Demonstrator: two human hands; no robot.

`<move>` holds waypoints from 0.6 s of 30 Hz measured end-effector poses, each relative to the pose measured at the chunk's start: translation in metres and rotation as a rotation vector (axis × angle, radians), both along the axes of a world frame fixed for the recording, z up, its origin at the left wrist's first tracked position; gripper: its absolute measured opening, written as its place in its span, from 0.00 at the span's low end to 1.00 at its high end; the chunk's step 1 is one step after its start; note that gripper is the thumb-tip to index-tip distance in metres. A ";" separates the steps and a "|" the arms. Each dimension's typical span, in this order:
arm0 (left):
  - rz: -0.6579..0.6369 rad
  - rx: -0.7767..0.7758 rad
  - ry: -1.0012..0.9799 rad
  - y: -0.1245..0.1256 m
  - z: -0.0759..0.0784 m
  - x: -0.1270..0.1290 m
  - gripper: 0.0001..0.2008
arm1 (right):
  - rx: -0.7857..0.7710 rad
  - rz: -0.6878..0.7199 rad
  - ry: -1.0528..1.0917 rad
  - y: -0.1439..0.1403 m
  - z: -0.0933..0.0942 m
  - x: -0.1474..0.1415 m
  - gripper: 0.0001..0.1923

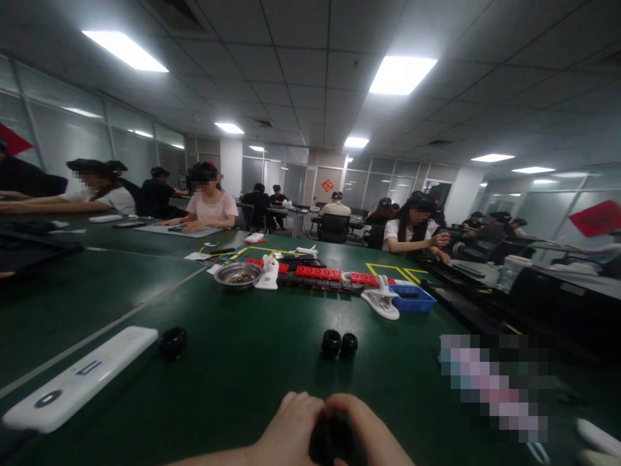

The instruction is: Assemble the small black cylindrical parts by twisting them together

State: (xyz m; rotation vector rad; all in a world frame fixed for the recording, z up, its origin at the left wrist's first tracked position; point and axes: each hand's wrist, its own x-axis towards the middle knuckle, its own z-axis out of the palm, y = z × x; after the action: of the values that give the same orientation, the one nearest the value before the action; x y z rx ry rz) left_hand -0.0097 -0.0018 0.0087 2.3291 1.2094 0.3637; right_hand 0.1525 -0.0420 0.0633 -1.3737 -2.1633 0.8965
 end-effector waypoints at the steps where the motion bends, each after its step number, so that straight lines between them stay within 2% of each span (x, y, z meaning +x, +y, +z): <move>1: 0.011 0.003 0.006 0.000 -0.001 0.000 0.19 | 0.003 -0.009 -0.002 0.000 0.000 0.001 0.25; 4: 0.023 0.018 0.039 -0.001 -0.001 0.000 0.19 | 0.058 -0.076 -0.074 0.002 -0.005 0.000 0.27; 7: 0.018 0.034 0.060 0.000 -0.002 0.000 0.18 | 0.047 -0.123 -0.169 0.006 -0.008 -0.003 0.26; 11: 0.006 0.042 0.059 0.002 -0.005 0.001 0.19 | 0.043 -0.035 -0.125 0.006 -0.008 -0.003 0.21; 14: 0.011 0.041 0.039 0.000 -0.004 0.002 0.21 | 0.020 0.050 -0.042 0.004 -0.008 0.001 0.24; 18: 0.038 0.014 0.009 -0.002 -0.001 0.000 0.22 | 0.033 -0.006 -0.093 0.003 -0.007 0.001 0.29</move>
State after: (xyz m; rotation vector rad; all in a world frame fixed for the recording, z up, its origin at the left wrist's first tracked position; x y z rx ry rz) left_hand -0.0096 -0.0034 0.0074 2.3243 1.2609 0.3765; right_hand 0.1537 -0.0385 0.0559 -1.4318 -2.2309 0.8053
